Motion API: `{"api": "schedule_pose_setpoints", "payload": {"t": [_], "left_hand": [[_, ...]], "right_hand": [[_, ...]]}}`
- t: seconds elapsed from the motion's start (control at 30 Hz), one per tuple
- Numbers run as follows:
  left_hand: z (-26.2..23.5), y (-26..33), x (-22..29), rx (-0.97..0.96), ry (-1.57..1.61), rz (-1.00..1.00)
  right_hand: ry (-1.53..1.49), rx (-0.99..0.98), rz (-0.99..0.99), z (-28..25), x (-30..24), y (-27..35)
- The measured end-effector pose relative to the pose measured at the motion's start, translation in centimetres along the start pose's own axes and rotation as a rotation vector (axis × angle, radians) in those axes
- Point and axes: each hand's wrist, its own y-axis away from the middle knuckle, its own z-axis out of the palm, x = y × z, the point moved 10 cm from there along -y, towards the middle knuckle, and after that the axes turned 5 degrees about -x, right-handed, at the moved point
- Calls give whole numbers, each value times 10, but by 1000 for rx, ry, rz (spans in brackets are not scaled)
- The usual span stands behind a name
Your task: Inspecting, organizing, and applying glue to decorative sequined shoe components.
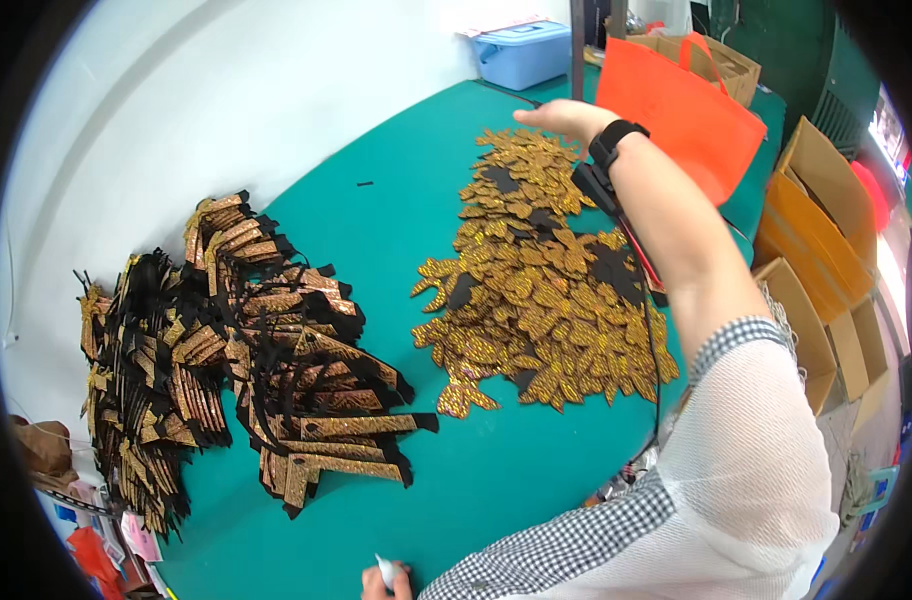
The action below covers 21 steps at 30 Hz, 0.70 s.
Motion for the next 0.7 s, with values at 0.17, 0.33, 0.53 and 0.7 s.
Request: {"api": "schedule_pose_setpoints", "payload": {"t": [0.17, 0.33, 0.53, 0.7], "left_hand": [[16, 29, -29, 23, -48, -127], [-24, -79, 135, 140, -120, -250], [29, 34, -50, 90, -205, -189], [23, 57, -67, 52, -293, -124]], "right_hand": [[-211, -59, 36, 13, 89, -125], [213, 23, 168, 74, 46, -198], [337, -44, 102, 63, 63, -223], [587, -247, 59, 87, 37, -185]]}}
